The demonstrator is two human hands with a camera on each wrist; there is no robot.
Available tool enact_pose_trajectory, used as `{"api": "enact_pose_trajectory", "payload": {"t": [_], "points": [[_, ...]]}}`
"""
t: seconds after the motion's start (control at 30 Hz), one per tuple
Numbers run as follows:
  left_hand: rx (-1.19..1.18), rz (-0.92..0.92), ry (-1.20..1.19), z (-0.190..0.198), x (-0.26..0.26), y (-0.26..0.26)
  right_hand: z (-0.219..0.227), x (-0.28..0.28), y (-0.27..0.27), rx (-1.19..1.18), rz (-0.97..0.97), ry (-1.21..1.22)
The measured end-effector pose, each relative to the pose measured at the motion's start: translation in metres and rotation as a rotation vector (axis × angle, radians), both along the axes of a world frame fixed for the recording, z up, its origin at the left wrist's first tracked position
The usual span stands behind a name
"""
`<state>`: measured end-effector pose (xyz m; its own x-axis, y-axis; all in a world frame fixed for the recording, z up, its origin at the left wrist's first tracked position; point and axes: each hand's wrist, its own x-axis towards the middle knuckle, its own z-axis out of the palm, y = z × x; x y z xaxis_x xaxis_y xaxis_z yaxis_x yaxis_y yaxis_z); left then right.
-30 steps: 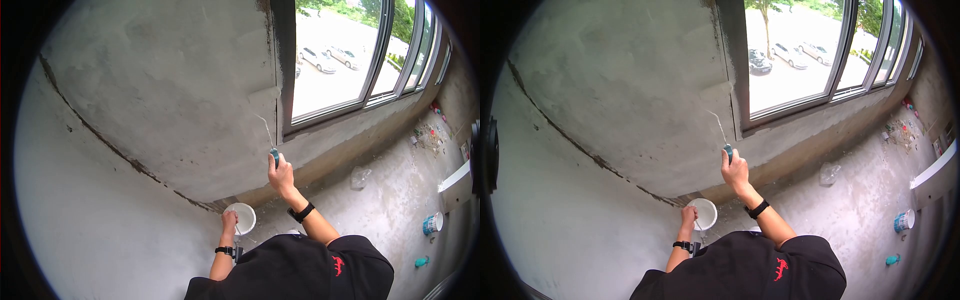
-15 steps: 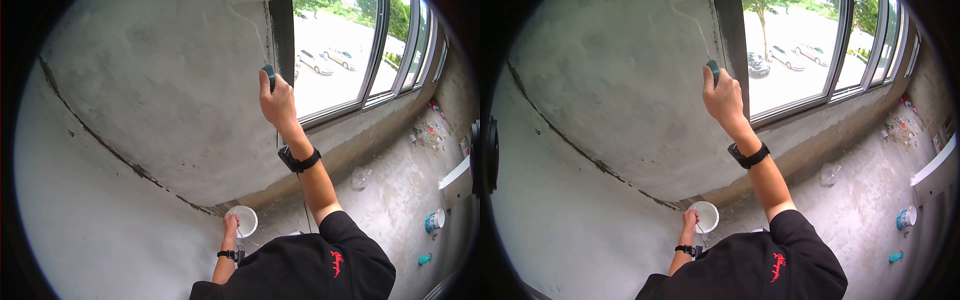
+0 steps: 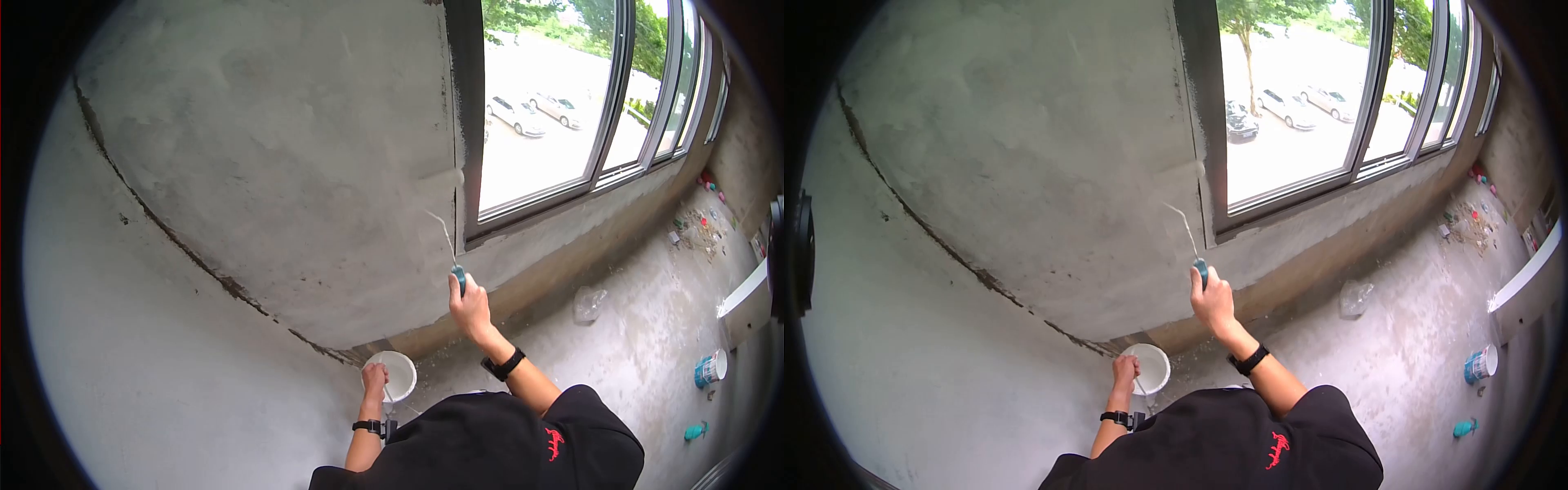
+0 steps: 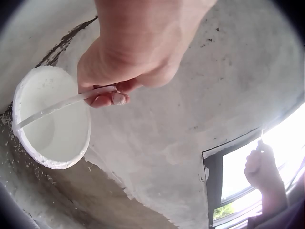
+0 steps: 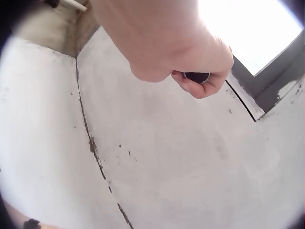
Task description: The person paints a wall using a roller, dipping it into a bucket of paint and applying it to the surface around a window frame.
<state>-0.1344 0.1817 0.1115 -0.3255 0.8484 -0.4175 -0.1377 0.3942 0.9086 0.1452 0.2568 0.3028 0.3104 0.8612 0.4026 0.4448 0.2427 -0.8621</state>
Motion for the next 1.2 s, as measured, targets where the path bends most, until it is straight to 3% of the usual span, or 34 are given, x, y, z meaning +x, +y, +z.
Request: {"api": "enact_pose_trajectory", "payload": {"t": [0.13, 0.3, 0.6, 0.8, 0.9, 1.0, 1.13, 1.2], "points": [[-0.010, -0.015, 0.020, 0.006, -0.001, 0.001, -0.003, 0.000, -0.007, -0.071, -0.014, -0.037], [-0.002, -0.003, 0.017, 0.011, -0.002, 0.000, 0.046, 0.010, 0.025, 0.080, -0.039, -0.015], [-0.012, 0.029, 0.001, 0.000, -0.007, -0.001, 0.233, 0.018, 0.091, 0.350, -0.016, 0.052], [-0.039, 0.030, -0.018, 0.006, -0.013, 0.000, 0.352, 0.031, 0.099, 0.416, -0.042, 0.017], [-0.041, -0.005, -0.034, -0.001, -0.018, -0.002, 0.394, 0.033, 0.090, 0.327, -0.053, -0.023], [-0.040, -0.011, -0.039, -0.004, -0.020, -0.002, 0.395, 0.031, 0.090, 0.375, -0.075, -0.026], [-0.075, 0.022, -0.033, -0.004, -0.020, -0.001, 0.340, 0.023, 0.101, 0.435, -0.124, -0.008], [-0.065, 0.018, -0.039, -0.011, -0.024, -0.003, 0.325, 0.023, 0.091, 0.331, -0.041, 0.042]]}}
